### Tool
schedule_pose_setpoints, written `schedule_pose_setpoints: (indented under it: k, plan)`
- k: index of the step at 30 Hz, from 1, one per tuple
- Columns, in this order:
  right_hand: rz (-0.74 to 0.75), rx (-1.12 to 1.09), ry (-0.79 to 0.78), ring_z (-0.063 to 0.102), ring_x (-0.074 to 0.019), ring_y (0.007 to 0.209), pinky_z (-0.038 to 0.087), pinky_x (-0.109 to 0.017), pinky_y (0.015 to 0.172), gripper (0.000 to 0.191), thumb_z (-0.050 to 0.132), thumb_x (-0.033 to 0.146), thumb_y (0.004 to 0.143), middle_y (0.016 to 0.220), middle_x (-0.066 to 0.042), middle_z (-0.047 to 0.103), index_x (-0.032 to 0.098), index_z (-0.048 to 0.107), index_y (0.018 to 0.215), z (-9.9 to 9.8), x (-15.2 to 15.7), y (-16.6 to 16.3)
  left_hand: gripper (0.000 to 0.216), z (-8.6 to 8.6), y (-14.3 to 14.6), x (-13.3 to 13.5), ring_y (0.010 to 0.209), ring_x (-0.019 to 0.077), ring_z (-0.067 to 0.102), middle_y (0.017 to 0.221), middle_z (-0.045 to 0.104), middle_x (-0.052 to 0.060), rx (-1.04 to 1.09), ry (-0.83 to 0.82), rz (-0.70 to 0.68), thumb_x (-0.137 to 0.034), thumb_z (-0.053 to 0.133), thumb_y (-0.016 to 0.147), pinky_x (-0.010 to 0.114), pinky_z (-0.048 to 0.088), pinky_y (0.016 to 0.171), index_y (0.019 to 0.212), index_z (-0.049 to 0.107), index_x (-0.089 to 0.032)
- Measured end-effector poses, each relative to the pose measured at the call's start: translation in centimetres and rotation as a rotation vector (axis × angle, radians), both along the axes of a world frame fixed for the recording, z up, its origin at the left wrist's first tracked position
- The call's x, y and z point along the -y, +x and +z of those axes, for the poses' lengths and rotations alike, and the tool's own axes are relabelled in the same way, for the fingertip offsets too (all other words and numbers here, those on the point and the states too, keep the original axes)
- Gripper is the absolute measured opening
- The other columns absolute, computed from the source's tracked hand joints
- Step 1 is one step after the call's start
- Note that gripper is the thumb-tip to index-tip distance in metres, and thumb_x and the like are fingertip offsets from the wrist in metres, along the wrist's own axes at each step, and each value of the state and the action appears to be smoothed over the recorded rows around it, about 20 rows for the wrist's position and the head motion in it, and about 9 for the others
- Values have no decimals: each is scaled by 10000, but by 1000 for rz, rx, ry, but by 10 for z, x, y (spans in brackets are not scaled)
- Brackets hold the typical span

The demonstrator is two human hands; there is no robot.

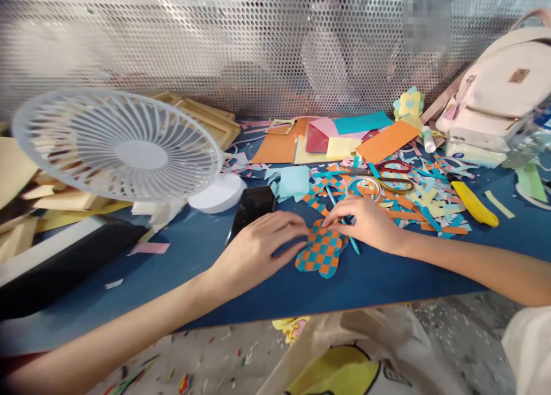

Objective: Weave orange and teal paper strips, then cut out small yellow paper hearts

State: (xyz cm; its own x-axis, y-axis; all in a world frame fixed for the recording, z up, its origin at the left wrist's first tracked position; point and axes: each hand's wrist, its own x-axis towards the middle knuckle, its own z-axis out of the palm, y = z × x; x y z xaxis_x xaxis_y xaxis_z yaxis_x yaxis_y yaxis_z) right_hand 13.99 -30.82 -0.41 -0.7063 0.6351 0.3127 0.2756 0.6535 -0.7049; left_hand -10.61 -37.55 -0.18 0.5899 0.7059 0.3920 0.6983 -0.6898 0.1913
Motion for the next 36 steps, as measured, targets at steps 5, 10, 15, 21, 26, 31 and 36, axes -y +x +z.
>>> schedule_pose_setpoints:
  k: [5, 10, 15, 21, 26, 31, 36]
  plan:
    - [-120, -49, -28, 712, -240, 865, 556, -395, 816, 187, 697, 403, 936, 899, -43, 795, 267, 814, 880, 17, -7, 10, 381, 6, 10, -26, 1036, 290, 658, 1098, 654, 75, -46, -202, 143, -288, 828, 800, 449, 543, 913, 1111, 630, -192]
    - [-163, -57, -119, 726, -256, 890, 576, -385, 781, 233, 701, 470, 909, 919, -48, 801, 277, 818, 854, 16, -7, 21, 242, 3, 19, -36, 883, 221, 645, 949, 636, 22, 60, -416, 91, -172, 842, 740, 355, 524, 804, 827, 617, -194]
    - [-186, -94, -150, 736, -240, 907, 585, -362, 821, 193, 732, 434, 878, 918, -40, 803, 260, 815, 860, 15, -3, 29, 147, 7, 21, -31, 775, 150, 637, 796, 662, -20, 415, -650, 50, -125, 713, 772, 267, 500, 745, 730, 591, -195]
    - [-196, -167, -38, 725, -225, 886, 583, -353, 801, 167, 715, 399, 910, 951, -52, 789, 262, 808, 887, 38, 2, 32, 244, 11, 27, -36, 788, 179, 692, 819, 743, 26, 843, -997, 115, -345, 812, 723, 289, 559, 759, 840, 702, -161]
    - [-106, -159, 125, 704, -213, 902, 558, -369, 871, 137, 696, 345, 945, 928, -37, 783, 271, 803, 901, 49, 5, 25, 391, 14, 37, -38, 839, 185, 735, 937, 784, 43, 1033, -1144, 162, -408, 892, 673, 276, 587, 758, 936, 745, -158]
    - [-58, -100, 247, 691, -203, 883, 540, -371, 870, 180, 657, 358, 982, 922, -29, 785, 276, 800, 910, 40, -1, 19, 453, 15, 45, -33, 822, 190, 758, 880, 781, 30, 1137, -1265, 89, -310, 922, 647, 308, 628, 770, 1016, 705, -161]
    - [-84, -145, 301, 693, -212, 915, 532, -369, 872, 166, 656, 337, 983, 932, -28, 790, 271, 791, 913, 41, -7, 23, 345, 8, 49, -25, 779, 170, 761, 859, 788, 16, 1283, -1335, 125, -242, 926, 634, 318, 643, 833, 909, 736, -158]
